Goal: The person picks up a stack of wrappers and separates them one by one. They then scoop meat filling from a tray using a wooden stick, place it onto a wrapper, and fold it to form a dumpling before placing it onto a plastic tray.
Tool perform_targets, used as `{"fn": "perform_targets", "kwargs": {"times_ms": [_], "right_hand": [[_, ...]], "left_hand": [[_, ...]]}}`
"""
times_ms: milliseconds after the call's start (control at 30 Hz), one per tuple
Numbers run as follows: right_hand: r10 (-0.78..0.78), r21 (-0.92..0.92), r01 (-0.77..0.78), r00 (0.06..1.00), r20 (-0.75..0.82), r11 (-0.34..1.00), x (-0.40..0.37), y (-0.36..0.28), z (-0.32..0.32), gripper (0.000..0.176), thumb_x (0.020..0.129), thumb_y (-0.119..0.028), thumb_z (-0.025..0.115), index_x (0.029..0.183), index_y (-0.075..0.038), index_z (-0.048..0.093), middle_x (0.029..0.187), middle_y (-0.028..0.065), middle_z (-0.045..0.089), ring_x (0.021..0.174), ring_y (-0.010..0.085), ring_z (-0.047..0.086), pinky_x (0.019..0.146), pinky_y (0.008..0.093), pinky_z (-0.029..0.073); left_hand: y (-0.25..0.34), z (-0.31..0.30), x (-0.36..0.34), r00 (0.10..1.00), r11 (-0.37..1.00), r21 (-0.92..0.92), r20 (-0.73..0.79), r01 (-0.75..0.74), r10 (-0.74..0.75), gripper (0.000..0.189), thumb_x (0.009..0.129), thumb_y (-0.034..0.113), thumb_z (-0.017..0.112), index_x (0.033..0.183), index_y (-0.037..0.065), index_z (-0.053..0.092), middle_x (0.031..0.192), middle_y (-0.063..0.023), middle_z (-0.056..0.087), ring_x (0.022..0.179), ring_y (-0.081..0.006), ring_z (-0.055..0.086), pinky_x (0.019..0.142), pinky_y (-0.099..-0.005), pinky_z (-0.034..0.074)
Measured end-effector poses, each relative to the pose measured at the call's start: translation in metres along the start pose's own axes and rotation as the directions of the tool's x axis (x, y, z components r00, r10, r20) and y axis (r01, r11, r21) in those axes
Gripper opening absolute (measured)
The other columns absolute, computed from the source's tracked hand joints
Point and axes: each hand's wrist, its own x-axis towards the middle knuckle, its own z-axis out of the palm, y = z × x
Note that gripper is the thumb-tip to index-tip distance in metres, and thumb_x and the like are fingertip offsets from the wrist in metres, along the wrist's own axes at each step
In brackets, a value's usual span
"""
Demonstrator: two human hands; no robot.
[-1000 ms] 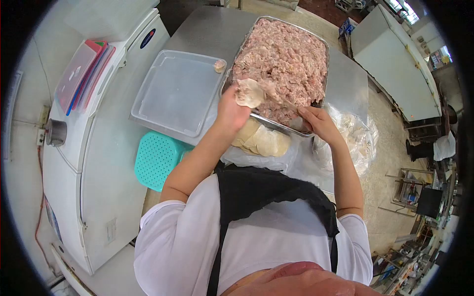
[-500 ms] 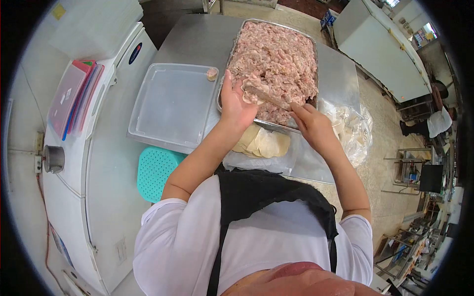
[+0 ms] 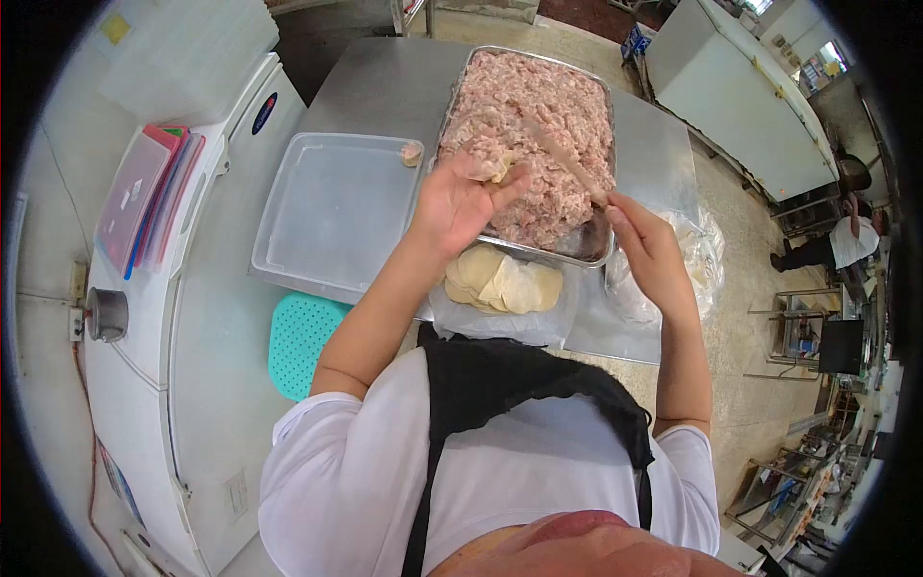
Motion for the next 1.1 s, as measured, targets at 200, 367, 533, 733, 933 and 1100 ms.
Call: {"fn": "perform_targets", "kwargs": {"times_ms": [200,367,533,733,933,1100], "right_hand": [[0.198,0.171,-0.26,0.929,0.312,0.95,-0.005,0.012,-0.019,0.033,0.101,-0.023,0.054,0.12,0.002,0.063,0.072,0.0043,0.056,0.068,0.0107,0.054,0.063,0.027,0.045],[0.013,0.148,-0.071,0.931,0.364,0.986,-0.015,0.016,-0.036,0.031,0.099,-0.021,0.057,0.118,0.002,0.064,0.074,0.0085,0.061,0.065,0.0143,0.055,0.062,0.0296,0.046],[-0.07,0.092,0.038,0.922,0.382,0.995,-0.011,0.03,-0.026,0.029,0.097,-0.02,0.06,0.117,0.001,0.065,0.082,0.0144,0.066,0.069,0.0208,0.06,0.066,0.0332,0.048],[-0.19,-0.239,0.216,0.973,0.128,0.947,0.011,0.072,-0.017,0.027,0.093,-0.02,0.063,0.118,-0.011,0.067,0.088,0.0138,0.064,0.079,0.0328,0.064,0.07,0.0402,0.051],[-0.315,-0.507,0.296,0.948,0.051,0.809,0.016,0.119,0.029,0.028,0.094,-0.026,0.059,0.121,-0.02,0.064,0.085,0.0105,0.061,0.074,0.0317,0.064,0.062,0.0404,0.052],[-0.027,-0.52,0.145,0.974,0.227,0.842,0.016,0.129,-0.006,0.03,0.096,-0.026,0.057,0.122,-0.013,0.065,0.094,0.0121,0.068,0.081,0.0292,0.067,0.07,0.0373,0.053]], "left_hand": [[-0.005,0.021,-0.01,0.971,0.547,0.825,0.224,-0.142,-0.086,0.089,0.08,0.0,0.07,0.153,0.015,0.023,0.14,-0.016,0.05,0.113,-0.028,0.058,0.1,-0.0422,0.048],[-0.009,0.028,0.0,0.834,-0.08,0.836,0.524,-0.542,-0.176,0.062,0.073,0.008,0.079,0.131,0.006,0.057,0.127,-0.0084,0.064,0.102,-0.0212,0.064,0.095,-0.0337,0.049],[-0.015,0.028,0.0,0.828,-0.035,0.872,0.45,-0.488,-0.334,0.044,0.072,0.015,0.081,0.112,0.003,0.067,0.105,-0.0086,0.069,0.092,-0.0207,0.065,0.087,-0.0335,0.05],[-0.034,0.004,0.007,0.994,0.035,0.995,0.097,-0.095,-0.047,0.04,0.075,0.018,0.082,0.107,0.003,0.066,0.094,-0.0047,0.067,0.084,-0.0136,0.063,0.072,-0.0294,0.05],[-0.04,-0.021,0.016,0.985,0.23,0.966,-0.143,0.117,0.101,0.054,0.078,0.02,0.082,0.121,0.001,0.056,0.09,-0.0022,0.066,0.078,-0.0104,0.061,0.065,-0.0253,0.049],[-0.043,0.005,0.001,0.999,0.219,0.975,-0.041,0.035,0.026,0.062,0.078,0.018,0.083,0.13,0.007,0.052,0.095,-0.0031,0.067,0.081,-0.0104,0.062,0.071,-0.0255,0.051]]}}
